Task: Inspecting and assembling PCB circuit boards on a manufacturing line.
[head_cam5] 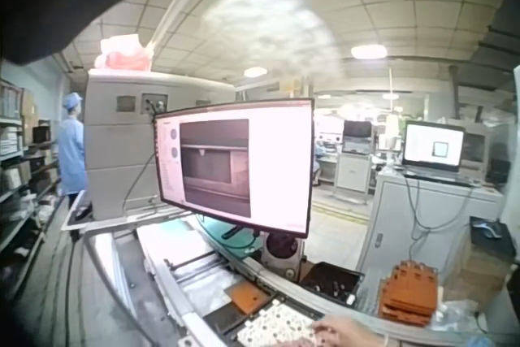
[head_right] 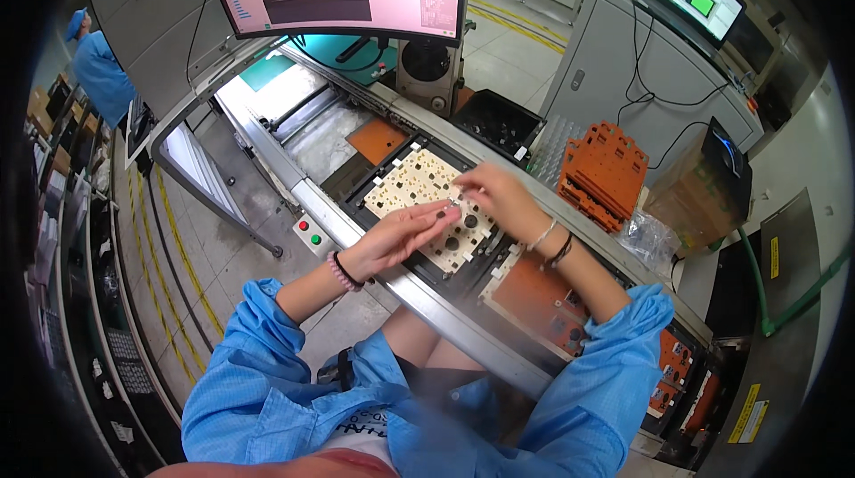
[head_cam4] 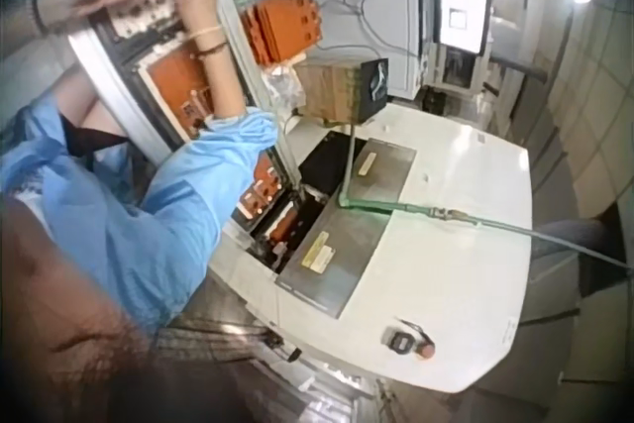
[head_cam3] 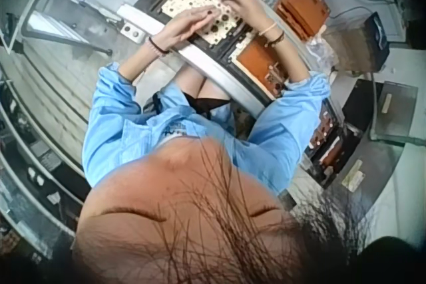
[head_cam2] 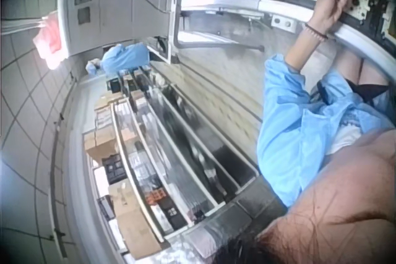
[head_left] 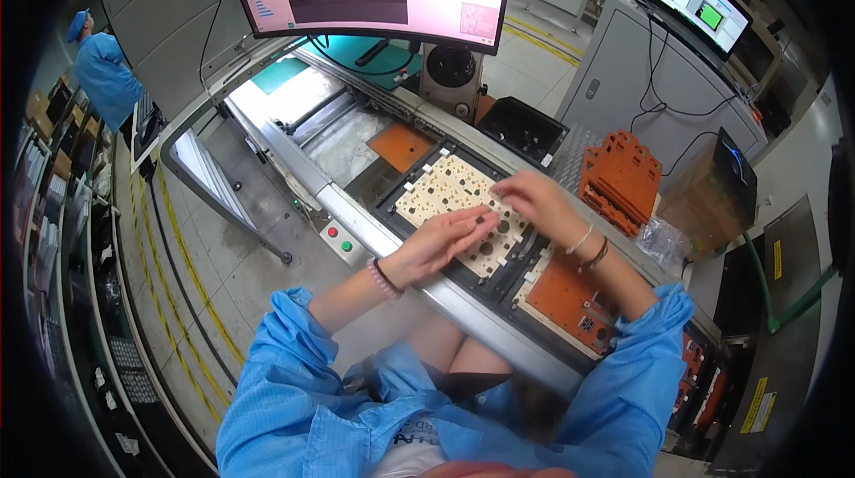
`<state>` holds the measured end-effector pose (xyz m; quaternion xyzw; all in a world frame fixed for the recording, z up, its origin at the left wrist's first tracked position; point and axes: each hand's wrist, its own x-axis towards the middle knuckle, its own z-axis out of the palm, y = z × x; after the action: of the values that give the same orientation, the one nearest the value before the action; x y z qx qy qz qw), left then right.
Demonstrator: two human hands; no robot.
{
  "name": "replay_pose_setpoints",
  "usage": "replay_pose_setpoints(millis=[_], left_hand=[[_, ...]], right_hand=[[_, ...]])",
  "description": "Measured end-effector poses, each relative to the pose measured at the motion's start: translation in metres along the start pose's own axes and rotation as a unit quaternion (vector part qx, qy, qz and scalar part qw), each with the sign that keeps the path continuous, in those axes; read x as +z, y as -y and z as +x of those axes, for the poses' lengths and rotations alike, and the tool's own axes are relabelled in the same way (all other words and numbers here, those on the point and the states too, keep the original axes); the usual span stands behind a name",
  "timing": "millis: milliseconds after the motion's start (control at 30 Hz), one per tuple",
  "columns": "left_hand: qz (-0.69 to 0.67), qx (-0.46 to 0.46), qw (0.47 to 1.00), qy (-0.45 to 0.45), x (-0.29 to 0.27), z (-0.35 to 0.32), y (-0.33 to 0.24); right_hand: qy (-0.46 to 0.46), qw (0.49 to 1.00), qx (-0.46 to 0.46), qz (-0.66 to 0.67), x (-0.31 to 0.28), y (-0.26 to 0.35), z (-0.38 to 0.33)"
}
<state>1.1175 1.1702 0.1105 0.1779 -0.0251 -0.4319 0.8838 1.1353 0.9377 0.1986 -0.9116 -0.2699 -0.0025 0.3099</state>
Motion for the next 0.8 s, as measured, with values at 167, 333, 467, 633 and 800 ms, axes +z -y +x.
replay_pose_setpoints(millis=[167, 333, 467, 633, 800], left_hand=[[0.018, 0.008, 0.999, -0.031, -0.003, 0.006, -0.014], [0.026, 0.008, 0.998, -0.065, -0.017, 0.004, -0.020], [0.046, 0.002, 0.997, -0.063, -0.025, 0.006, -0.017], [0.044, -0.035, 0.997, -0.045, -0.038, 0.004, -0.013], [0.010, -0.026, 0.999, -0.037, -0.030, -0.001, -0.008]], right_hand=[[-0.004, 0.950, 0.220, 0.221, -0.025, -0.046, 0.008], [-0.040, 0.801, 0.322, 0.502, -0.013, -0.071, -0.007], [-0.036, 0.766, 0.352, 0.537, -0.005, -0.077, -0.025], [0.016, 0.774, 0.375, 0.510, -0.005, -0.062, -0.027], [0.021, 0.781, 0.371, 0.502, -0.003, -0.067, -0.034]])
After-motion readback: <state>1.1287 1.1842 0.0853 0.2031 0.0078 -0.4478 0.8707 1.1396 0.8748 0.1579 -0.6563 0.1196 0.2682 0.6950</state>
